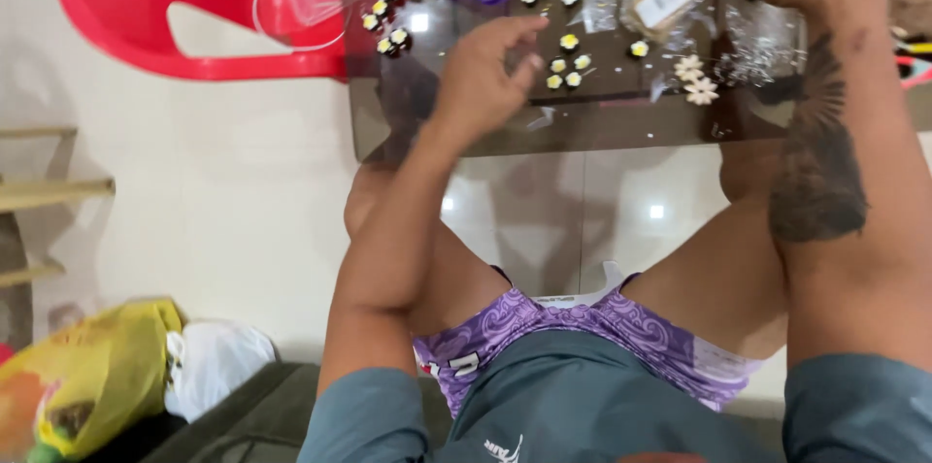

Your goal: The person places small yellow flower-shaped earrings onto cardboard backing cards and then puts them into small clear plastic bags.

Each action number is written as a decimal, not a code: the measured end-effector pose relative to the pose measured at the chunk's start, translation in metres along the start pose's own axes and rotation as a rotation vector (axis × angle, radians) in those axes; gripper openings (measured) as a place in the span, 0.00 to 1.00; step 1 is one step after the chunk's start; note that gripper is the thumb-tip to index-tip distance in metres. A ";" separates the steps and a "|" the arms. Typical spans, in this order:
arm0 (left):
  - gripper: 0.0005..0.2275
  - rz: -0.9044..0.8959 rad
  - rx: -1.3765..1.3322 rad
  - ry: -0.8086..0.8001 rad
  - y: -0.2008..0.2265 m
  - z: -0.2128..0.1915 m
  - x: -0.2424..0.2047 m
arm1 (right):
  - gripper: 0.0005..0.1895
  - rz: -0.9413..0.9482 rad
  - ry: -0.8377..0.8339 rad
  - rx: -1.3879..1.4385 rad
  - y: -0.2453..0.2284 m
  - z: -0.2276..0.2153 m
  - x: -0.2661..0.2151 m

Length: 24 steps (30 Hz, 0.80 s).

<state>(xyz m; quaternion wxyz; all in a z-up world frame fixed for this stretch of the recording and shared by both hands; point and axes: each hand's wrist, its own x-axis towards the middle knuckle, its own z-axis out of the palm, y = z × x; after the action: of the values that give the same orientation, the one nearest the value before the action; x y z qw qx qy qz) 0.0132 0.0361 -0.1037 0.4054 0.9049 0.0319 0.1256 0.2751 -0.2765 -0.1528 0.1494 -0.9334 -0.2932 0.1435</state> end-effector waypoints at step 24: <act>0.24 0.230 0.503 0.038 0.010 0.133 0.042 | 0.13 0.134 -0.207 0.336 -0.055 -0.019 -0.014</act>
<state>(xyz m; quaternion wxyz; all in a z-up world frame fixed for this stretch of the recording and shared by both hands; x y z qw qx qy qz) 0.0869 -0.0604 -0.1736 0.1503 0.9723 -0.0331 0.1761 0.2427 -0.2452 -0.1130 0.2624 -0.8929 -0.2164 0.2951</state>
